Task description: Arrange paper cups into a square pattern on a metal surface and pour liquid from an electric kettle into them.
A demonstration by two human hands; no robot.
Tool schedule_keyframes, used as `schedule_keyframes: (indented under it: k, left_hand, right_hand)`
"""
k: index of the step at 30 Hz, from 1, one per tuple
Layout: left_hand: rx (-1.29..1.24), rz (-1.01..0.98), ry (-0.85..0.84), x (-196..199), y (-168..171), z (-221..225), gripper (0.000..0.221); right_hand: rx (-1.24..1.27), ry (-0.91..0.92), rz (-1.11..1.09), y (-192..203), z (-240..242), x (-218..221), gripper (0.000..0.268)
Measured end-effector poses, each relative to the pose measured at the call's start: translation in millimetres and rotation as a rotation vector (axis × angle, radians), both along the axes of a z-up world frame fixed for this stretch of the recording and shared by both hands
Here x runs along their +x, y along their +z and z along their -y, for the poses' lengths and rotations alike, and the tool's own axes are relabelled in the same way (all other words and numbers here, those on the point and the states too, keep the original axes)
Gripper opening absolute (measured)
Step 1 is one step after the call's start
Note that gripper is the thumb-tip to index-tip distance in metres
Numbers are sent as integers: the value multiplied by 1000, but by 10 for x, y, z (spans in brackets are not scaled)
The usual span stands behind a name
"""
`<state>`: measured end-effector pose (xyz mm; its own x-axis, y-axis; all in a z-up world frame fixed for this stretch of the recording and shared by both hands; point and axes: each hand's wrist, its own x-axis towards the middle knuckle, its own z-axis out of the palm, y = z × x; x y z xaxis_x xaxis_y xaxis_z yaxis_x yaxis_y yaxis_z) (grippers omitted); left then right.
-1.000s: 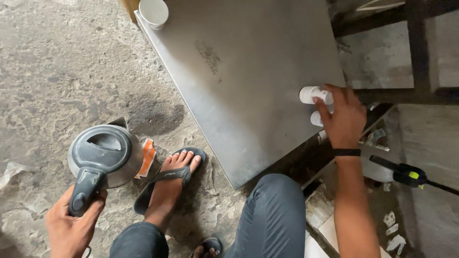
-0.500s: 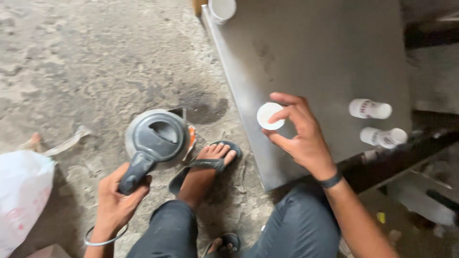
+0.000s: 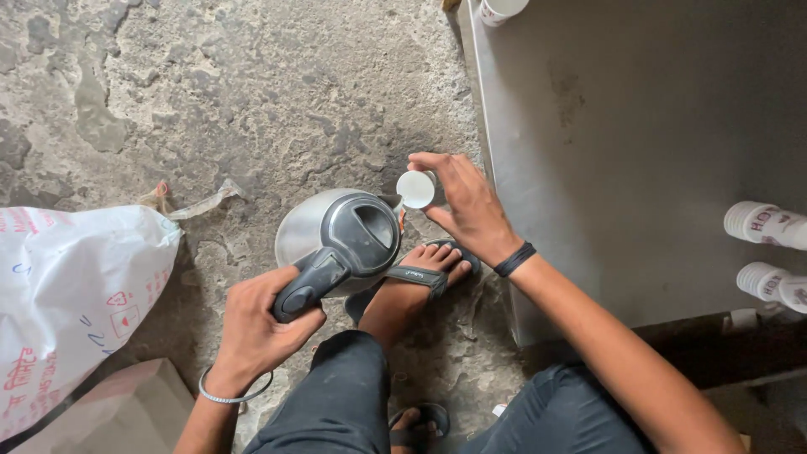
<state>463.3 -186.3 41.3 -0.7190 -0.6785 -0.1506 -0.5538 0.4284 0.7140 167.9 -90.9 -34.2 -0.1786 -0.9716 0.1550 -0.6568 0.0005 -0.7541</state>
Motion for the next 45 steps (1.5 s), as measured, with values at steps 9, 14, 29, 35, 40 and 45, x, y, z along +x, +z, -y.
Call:
schedule_keyframes:
  k: [9, 14, 29, 35, 40, 45]
  left_hand:
    - [8, 87, 38, -53, 21, -29, 27]
    - [31, 73, 46, -79, 21, -38, 27]
    - [414, -81, 187, 51, -437, -42, 18]
    - [408, -122, 226, -1, -649, -24, 21]
    - [501, -190, 302, 103, -762, -62, 21]
    - [476, -149, 298, 81, -734, -81, 23]
  right_hand:
    - [18, 3, -4, -67, 3, 40, 71]
    - [36, -6, 17, -80, -1, 52, 70]
    - [-20, -252, 199, 212, -102, -418, 67]
    - [-141, -369, 92, -111, 95, -983, 65]
    - [-156, -386, 139, -325, 288, -1168, 66]
    - [-177, -344, -22, -349, 322, -1248, 77]
